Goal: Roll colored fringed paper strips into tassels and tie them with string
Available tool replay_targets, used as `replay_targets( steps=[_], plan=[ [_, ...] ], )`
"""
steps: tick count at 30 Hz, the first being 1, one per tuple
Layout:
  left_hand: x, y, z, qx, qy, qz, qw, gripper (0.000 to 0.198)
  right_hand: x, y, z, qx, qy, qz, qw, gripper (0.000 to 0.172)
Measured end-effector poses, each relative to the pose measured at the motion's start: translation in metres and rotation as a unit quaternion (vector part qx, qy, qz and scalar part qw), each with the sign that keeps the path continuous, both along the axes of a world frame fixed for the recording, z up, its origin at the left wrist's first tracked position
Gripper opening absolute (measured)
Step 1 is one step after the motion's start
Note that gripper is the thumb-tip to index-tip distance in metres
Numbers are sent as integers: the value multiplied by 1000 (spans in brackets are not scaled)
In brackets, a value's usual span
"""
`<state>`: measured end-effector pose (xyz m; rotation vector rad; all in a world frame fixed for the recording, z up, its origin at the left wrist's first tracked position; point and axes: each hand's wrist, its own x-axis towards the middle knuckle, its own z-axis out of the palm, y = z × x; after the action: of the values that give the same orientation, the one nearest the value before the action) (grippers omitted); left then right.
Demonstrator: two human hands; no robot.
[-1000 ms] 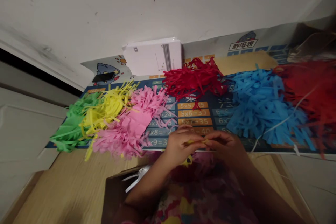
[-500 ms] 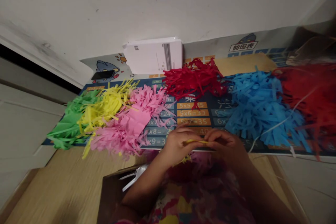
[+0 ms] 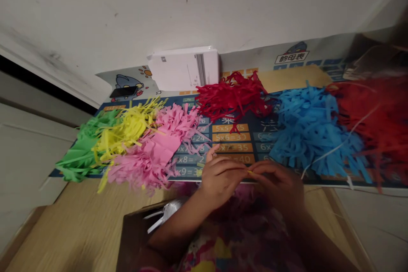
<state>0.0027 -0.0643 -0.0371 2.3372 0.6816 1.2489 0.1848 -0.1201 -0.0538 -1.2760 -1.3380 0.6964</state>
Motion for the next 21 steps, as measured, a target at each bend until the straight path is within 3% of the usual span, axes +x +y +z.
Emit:
replay_targets(
  steps=[7, 10, 12, 14, 15, 16, 17, 18, 21],
  plan=[
    [13, 0, -6, -3, 6, -2, 1000, 5, -9, -6, -6, 8, -9, -9, 1000, 8],
    [18, 5, -9, -6, -1, -3, 1000, 8, 7, 1, -2, 28, -44, 14, 999, 15],
    [17, 11, -9, -30, -4, -9, 1000, 9, 43, 13, 8, 31, -80, -25, 996, 18],
    [14, 18, -6, -75, -10, -25, 997, 9, 101, 32, 24, 8, -136, -145, 980, 22],
    [13, 21, -4, -98, -14, -34, 994, 10, 134, 44, 34, -16, -179, -233, 956, 25],
    [12, 24, -2, -119, -20, -40, 992, 10, 168, 58, 43, -44, -242, -318, 916, 30],
    [12, 26, 0, -136, -25, -44, 989, 10, 200, 74, 51, -91, -331, -360, 868, 35],
    [12, 28, 0, -149, -26, -47, 987, 10, 229, 92, 58, -152, -423, -361, 817, 39],
    [16, 27, -3, -194, -26, -36, 980, 9, 287, 146, 68, -223, -491, -317, 780, 31]
  ],
)
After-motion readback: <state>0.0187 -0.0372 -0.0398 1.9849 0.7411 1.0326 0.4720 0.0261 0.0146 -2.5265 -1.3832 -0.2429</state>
